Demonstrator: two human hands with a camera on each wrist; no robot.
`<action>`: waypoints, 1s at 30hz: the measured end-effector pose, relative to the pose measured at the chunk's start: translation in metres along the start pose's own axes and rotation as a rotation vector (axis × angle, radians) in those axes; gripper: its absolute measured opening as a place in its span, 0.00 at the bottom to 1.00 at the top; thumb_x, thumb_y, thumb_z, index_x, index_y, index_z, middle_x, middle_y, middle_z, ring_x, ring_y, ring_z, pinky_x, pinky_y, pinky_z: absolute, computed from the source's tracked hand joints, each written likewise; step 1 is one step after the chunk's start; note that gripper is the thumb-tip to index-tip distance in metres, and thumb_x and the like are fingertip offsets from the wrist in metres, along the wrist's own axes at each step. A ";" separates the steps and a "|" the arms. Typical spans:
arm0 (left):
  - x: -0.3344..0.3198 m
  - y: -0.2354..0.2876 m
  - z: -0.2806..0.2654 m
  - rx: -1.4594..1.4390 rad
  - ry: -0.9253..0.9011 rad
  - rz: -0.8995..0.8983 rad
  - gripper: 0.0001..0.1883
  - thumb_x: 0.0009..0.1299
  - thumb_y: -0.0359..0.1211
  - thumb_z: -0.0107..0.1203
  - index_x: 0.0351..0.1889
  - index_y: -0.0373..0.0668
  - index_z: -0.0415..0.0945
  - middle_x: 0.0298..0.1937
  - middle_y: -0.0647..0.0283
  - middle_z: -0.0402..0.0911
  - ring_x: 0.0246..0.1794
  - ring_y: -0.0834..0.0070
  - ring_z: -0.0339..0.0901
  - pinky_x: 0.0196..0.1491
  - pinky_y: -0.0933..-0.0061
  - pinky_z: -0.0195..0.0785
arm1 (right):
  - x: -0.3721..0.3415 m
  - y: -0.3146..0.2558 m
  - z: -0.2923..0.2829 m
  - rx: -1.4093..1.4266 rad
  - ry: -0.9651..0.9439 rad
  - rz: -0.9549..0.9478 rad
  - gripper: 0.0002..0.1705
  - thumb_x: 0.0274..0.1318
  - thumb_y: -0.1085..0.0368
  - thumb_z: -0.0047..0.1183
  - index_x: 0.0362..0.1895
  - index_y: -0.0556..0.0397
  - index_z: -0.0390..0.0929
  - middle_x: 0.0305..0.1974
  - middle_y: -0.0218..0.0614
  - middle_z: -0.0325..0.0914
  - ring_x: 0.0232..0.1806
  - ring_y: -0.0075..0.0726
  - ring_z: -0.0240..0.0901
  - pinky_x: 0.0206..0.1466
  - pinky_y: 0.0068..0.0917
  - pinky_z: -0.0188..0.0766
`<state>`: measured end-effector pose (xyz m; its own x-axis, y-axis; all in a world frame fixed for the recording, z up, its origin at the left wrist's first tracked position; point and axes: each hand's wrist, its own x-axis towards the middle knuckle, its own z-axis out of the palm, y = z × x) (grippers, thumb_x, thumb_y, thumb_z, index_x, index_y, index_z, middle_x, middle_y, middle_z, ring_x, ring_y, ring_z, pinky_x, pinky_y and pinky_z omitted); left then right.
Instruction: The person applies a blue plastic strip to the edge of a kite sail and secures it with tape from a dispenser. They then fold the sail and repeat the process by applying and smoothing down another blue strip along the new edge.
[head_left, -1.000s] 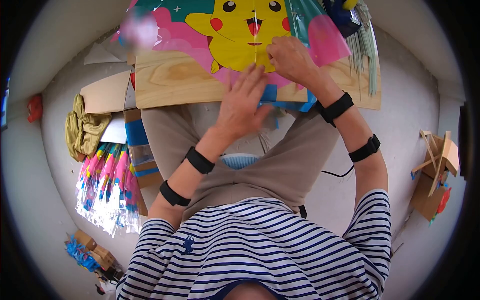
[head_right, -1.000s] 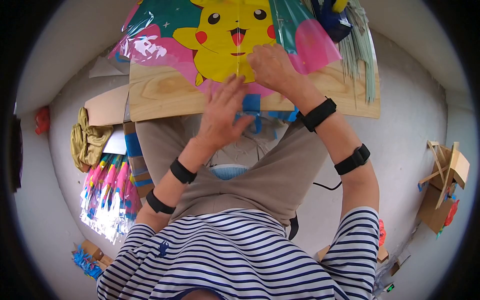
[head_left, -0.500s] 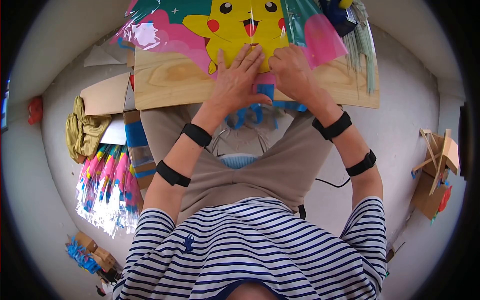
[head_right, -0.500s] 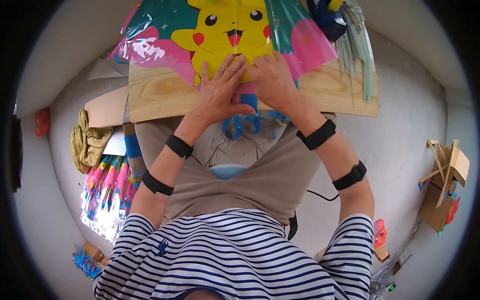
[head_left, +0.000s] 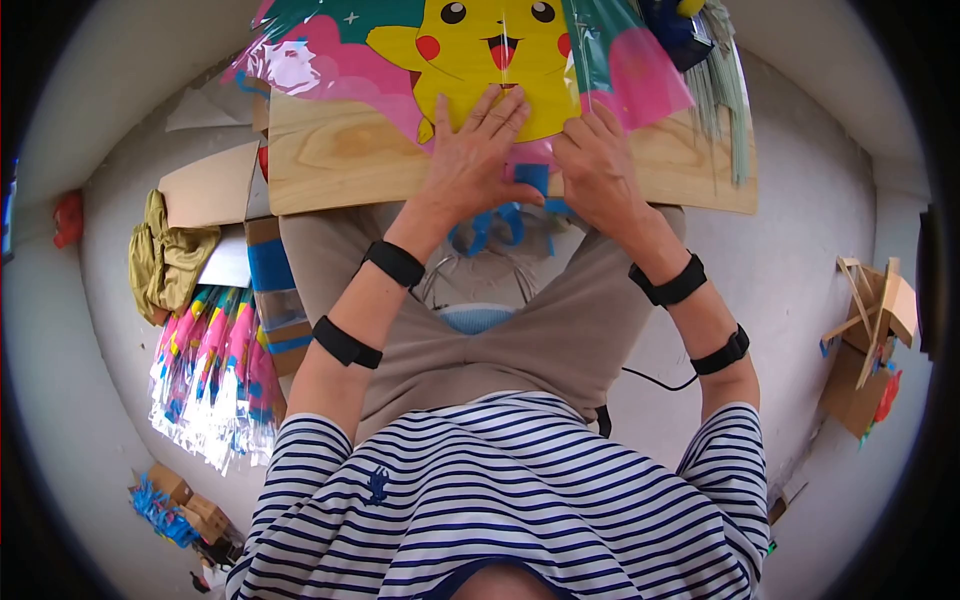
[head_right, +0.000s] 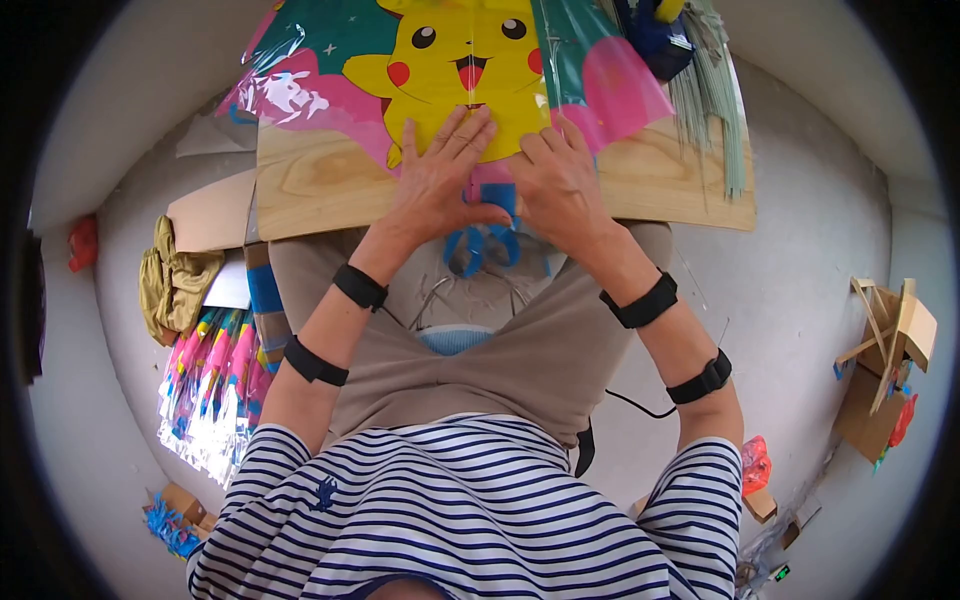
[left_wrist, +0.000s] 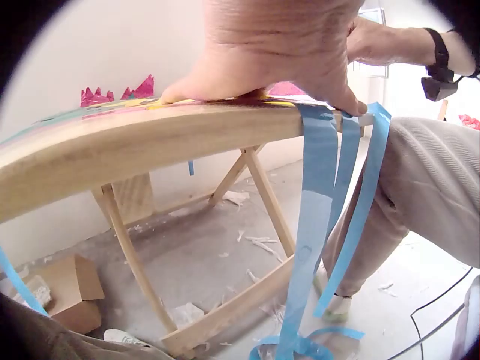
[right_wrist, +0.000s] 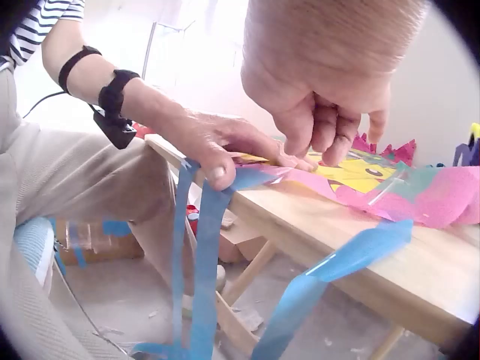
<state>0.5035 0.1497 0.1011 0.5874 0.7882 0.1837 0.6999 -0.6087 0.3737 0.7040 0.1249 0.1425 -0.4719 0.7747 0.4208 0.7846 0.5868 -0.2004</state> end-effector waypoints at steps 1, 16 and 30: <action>0.000 0.000 0.000 -0.007 -0.001 -0.002 0.60 0.47 0.64 0.70 0.77 0.47 0.61 0.81 0.66 0.57 0.82 0.64 0.50 0.73 0.22 0.31 | -0.002 0.002 -0.005 0.004 -0.008 0.014 0.04 0.43 0.73 0.55 0.28 0.55 0.78 0.32 0.40 0.72 0.42 0.50 0.72 0.59 0.49 0.67; -0.034 0.014 -0.023 -0.096 0.084 -0.015 0.43 0.54 0.48 0.73 0.67 0.45 0.71 0.75 0.60 0.66 0.78 0.56 0.56 0.75 0.33 0.37 | 0.022 0.026 -0.027 0.154 -0.410 -0.050 0.02 0.47 0.72 0.55 0.27 0.53 0.80 0.33 0.41 0.76 0.43 0.53 0.74 0.46 0.47 0.68; -0.087 0.068 -0.024 -0.261 0.072 0.040 0.28 0.50 0.38 0.73 0.49 0.39 0.79 0.67 0.59 0.74 0.60 0.55 0.69 0.71 0.40 0.52 | 0.058 0.024 0.012 0.071 -0.713 -0.250 0.03 0.44 0.73 0.53 0.23 0.56 0.79 0.27 0.41 0.77 0.38 0.53 0.74 0.38 0.46 0.68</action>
<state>0.4902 0.0424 0.1323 0.5752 0.7743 0.2638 0.5428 -0.6025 0.5851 0.6908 0.1868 0.1511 -0.7971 0.5671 -0.2074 0.6035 0.7603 -0.2403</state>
